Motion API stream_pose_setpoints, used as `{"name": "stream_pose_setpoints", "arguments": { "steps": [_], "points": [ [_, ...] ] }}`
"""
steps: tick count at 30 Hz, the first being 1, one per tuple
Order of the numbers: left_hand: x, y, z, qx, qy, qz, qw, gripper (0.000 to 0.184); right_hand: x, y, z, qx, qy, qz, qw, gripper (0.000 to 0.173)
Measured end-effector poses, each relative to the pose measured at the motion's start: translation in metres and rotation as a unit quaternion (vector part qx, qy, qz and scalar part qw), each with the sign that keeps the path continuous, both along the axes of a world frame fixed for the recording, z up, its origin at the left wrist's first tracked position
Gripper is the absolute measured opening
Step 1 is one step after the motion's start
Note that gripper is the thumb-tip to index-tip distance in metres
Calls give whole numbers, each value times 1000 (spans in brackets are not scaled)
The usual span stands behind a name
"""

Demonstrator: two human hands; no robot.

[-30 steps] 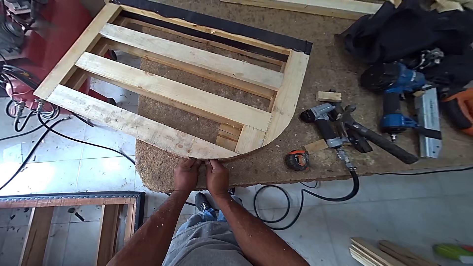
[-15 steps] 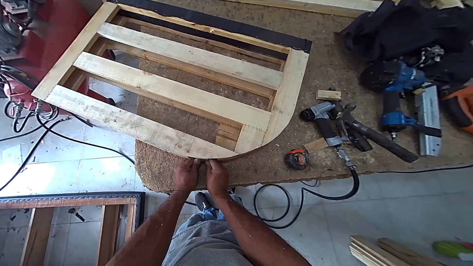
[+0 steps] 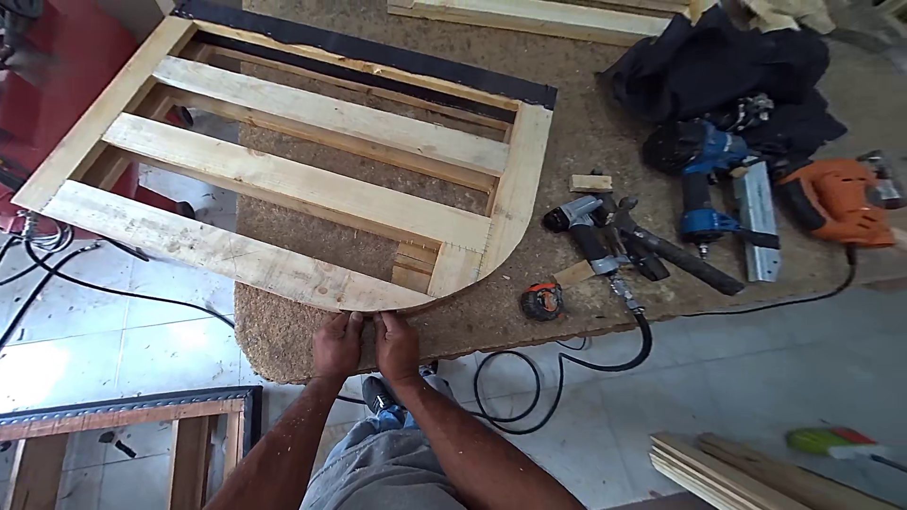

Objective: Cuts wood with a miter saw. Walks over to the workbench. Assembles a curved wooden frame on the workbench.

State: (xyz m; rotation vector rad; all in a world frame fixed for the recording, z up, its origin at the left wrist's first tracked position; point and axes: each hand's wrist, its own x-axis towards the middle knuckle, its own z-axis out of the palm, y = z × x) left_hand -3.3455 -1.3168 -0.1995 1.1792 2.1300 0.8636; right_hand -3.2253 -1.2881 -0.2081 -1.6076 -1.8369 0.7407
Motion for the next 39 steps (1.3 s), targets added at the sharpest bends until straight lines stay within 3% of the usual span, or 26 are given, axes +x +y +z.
{"name": "stream_pose_setpoints", "arguments": {
  "steps": [5, 8, 10, 14, 18, 20, 22, 25, 27, 30, 33, 39],
  "points": [
    [1, -2, -5, 25, 18, -4, 1000, 38, 4, -2, 1, 7, -14, 24, 1000, 21],
    [0, -5, -8, 34, 37, -8, 999, 32, 19, -13, -1, 17, -4, 91, 996, 37],
    [-1, -11, -7, 27, 40, -17, 999, 30, 37, -21, 7, -43, 4, 153, 987, 42],
    [2, -35, 11, 24, 23, -46, 998, 28, 87, -37, 25, -106, 21, 232, 967, 33],
    [8, -57, 34, 86, 61, -125, 987, 24, 143, -41, 27, -90, 7, 184, 979, 31],
    [-1, -45, 47, 133, 152, -191, 961, 31, 155, -18, 37, -49, -48, 145, 987, 33],
    [-12, -16, 61, 117, 248, -238, 932, 52, 156, 12, 52, 11, -102, 139, 985, 37],
    [-25, 35, 77, -9, 326, -294, 898, 97, 143, 64, 69, 50, -177, 208, 961, 61],
    [-29, 58, 78, -108, 358, -333, 866, 115, 131, 88, 63, 91, -233, 260, 933, 78],
    [-35, 61, 67, -119, 385, -355, 844, 114, 126, 106, 44, 152, -286, 309, 894, 78],
    [-36, 60, 59, -94, 399, -350, 842, 105, 122, 104, 33, 192, -278, 282, 898, 66],
    [-41, 61, 50, -1, 454, -358, 816, 95, 105, 94, 29, 182, -288, 226, 912, 55]
  ]
}}
